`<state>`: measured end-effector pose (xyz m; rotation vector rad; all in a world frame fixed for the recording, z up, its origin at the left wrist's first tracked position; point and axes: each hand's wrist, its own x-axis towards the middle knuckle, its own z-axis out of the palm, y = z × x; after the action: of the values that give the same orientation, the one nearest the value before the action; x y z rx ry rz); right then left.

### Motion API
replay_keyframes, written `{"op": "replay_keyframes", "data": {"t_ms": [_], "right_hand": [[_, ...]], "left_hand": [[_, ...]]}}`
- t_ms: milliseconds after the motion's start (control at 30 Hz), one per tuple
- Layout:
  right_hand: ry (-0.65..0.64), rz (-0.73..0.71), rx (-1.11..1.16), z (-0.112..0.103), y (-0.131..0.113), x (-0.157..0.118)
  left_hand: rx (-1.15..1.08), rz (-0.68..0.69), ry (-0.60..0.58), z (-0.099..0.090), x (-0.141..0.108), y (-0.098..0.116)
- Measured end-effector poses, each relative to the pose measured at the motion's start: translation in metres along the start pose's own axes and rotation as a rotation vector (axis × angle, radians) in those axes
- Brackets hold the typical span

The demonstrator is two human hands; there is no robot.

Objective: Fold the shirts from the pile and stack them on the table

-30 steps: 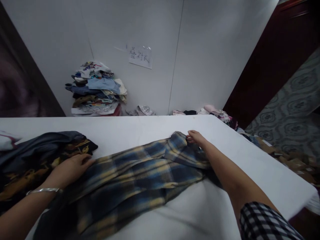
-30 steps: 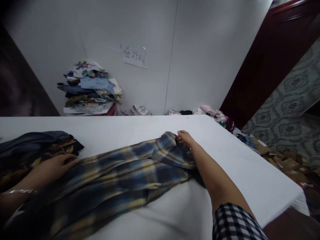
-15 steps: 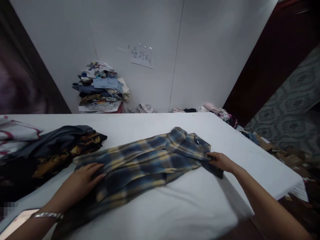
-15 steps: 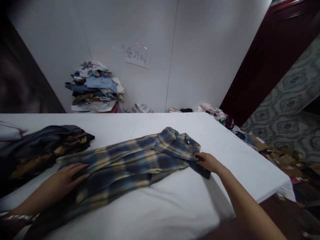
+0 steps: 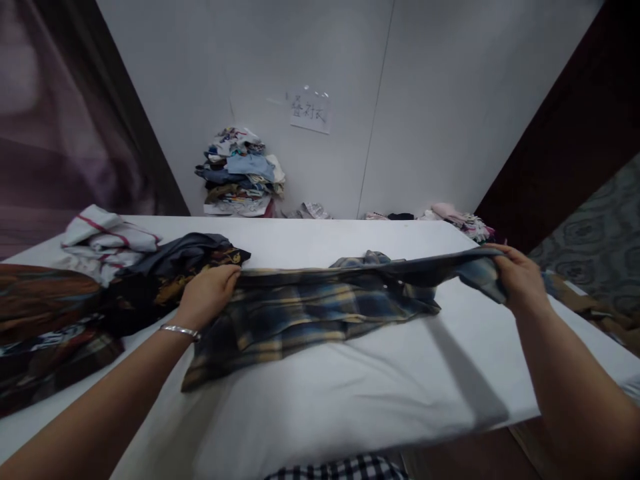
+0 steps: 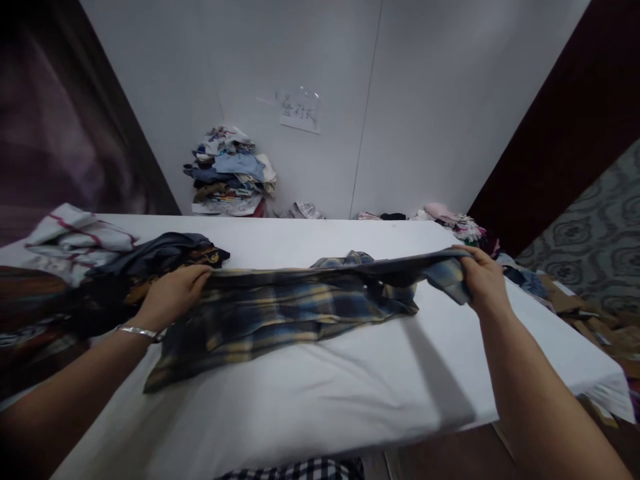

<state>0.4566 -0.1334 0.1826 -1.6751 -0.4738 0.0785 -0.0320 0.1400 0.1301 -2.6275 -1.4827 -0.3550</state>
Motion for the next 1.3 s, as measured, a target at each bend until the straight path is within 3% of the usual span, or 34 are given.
{"op": "replay_keyframes", "data": {"t_ms": [67, 167, 267, 333, 400, 467, 567, 633, 733, 800, 867, 933, 1033, 1100, 1167, 1300], "right_hand": [[0.021, -0.017, 0.094, 0.004, -0.004, -0.001], [-0.016, -0.061, 0.095, 0.002, 0.001, -0.004], [-0.148, -0.048, -0.081, -0.010, 0.011, -0.009], [-0.181, -0.112, -0.247, -0.018, 0.015, -0.014], [-0.081, -0.299, -0.352, -0.021, 0.014, -0.019], [0.038, -0.538, -0.372, -0.016, 0.006, -0.023], [0.019, -0.823, -0.318, 0.012, -0.020, -0.032], [-0.152, -0.916, -0.301, 0.044, -0.048, -0.042], [-0.541, -0.955, -0.319, 0.106, -0.095, -0.060], [-0.894, -0.970, -0.294, 0.148, -0.119, -0.066], [-1.169, -0.914, -0.183, 0.183, -0.125, -0.058], [-1.224, -0.775, -0.044, 0.206, -0.111, -0.035], [-0.985, -0.518, -0.070, 0.222, -0.059, 0.012], [-0.914, -0.391, -0.289, 0.225, -0.018, 0.034], [-0.929, -0.333, -0.414, 0.229, 0.018, 0.042], [-0.981, -0.290, -0.530, 0.253, 0.061, 0.036]], "left_hand": [[0.042, 0.045, 0.033, -0.002, 0.000, 0.001], [0.029, 0.162, -0.070, 0.010, -0.010, -0.006], [-0.157, 0.251, -0.224, 0.030, -0.029, -0.019], [-0.271, 0.233, -0.305, 0.040, -0.038, -0.028], [-0.304, 0.184, -0.326, 0.041, -0.040, -0.033], [-0.311, 0.149, -0.263, 0.033, -0.035, -0.028], [-0.458, 0.162, -0.126, 0.011, -0.023, 0.009], [-0.647, 0.231, -0.074, -0.005, -0.015, 0.051], [-0.994, 0.330, -0.056, -0.019, -0.003, 0.124], [-1.309, 0.253, -0.108, -0.018, 0.008, 0.162], [-1.617, 0.031, -0.162, -0.011, 0.018, 0.180], [-1.845, -0.228, -0.169, -0.001, 0.024, 0.180], [-2.045, -0.405, -0.173, 0.013, 0.021, 0.160], [-2.108, -0.406, -0.239, 0.020, 0.014, 0.146], [-2.122, -0.383, -0.342, 0.024, 0.005, 0.138], [-2.100, -0.261, -0.513, 0.022, -0.006, 0.136]]}}
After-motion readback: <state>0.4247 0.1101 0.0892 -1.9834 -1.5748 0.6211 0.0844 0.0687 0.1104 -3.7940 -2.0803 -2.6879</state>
